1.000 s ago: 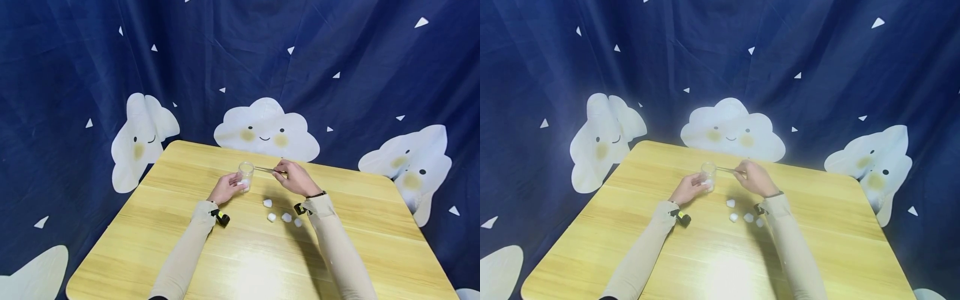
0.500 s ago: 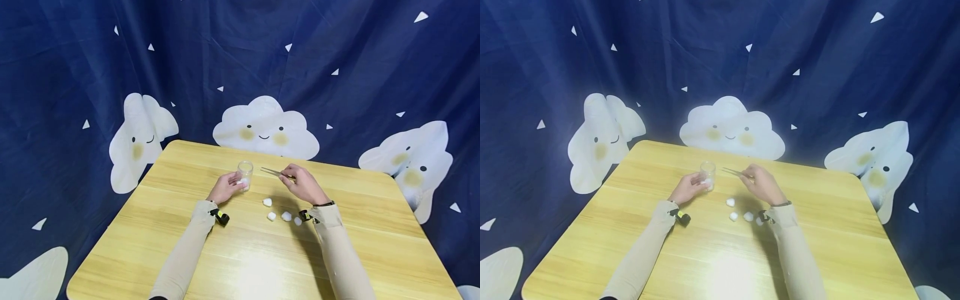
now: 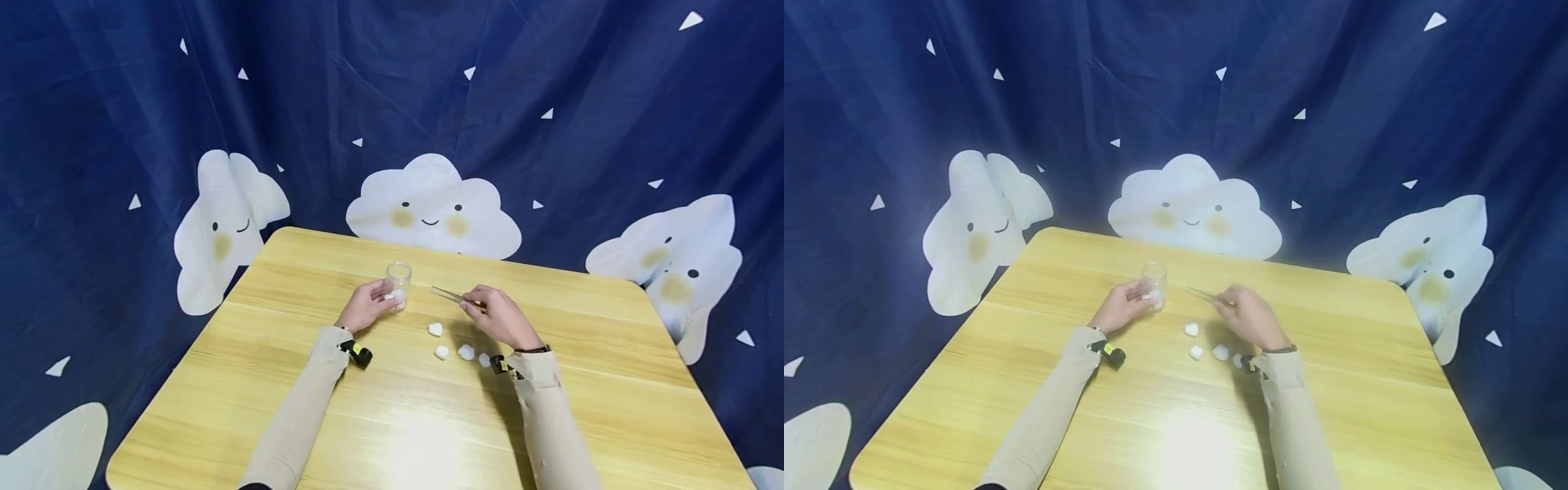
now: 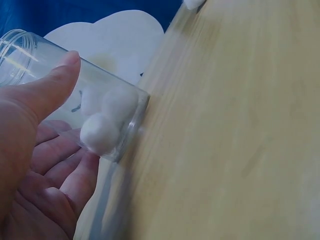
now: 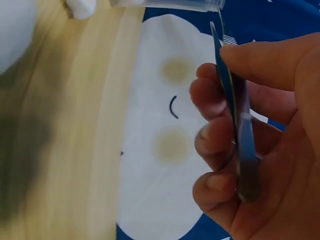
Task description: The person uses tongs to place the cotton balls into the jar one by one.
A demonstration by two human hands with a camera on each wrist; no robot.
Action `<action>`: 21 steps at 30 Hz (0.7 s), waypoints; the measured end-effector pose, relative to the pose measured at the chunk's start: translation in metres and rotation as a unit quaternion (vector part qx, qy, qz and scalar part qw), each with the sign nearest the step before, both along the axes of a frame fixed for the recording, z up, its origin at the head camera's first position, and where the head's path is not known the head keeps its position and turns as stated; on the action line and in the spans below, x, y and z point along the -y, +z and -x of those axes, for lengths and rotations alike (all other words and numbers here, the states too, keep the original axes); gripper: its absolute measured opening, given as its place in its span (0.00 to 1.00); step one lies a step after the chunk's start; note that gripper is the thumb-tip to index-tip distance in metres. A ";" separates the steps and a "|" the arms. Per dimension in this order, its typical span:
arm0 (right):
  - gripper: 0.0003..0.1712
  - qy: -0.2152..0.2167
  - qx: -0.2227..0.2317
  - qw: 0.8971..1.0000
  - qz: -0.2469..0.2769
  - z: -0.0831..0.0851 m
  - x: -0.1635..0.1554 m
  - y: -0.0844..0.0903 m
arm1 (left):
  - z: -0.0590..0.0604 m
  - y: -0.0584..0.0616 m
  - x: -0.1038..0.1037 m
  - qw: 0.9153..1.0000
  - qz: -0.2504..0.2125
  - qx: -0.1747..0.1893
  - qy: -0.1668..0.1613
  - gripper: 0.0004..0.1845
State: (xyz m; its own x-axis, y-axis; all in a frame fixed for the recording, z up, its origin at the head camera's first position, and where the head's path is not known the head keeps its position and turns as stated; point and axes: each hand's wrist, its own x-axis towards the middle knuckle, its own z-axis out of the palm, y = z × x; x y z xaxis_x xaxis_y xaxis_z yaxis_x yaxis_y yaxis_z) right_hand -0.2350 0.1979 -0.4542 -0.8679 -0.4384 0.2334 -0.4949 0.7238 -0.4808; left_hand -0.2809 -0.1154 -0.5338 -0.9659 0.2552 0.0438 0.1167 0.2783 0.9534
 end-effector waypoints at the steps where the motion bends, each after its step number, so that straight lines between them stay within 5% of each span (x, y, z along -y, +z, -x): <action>1: 0.11 0.001 0.007 1.000 -0.002 0.000 -0.001 -0.002 | 0.001 0.000 0.000 1.000 0.000 -0.003 -0.002 0.36; 21: 0.11 0.049 0.136 0.989 -0.015 0.003 -0.015 -0.007 | 0.001 0.001 -0.001 1.000 0.000 0.004 -0.005 0.36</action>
State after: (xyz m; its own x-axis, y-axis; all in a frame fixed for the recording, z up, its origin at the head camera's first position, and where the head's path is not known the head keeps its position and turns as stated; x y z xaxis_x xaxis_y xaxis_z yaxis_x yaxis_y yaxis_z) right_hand -0.2379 0.2126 -0.4610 -0.8501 -0.5264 -0.0166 -0.4187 0.6946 -0.5850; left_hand -0.2823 -0.1141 -0.5332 -0.9638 0.2644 0.0355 0.1114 0.2778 0.9542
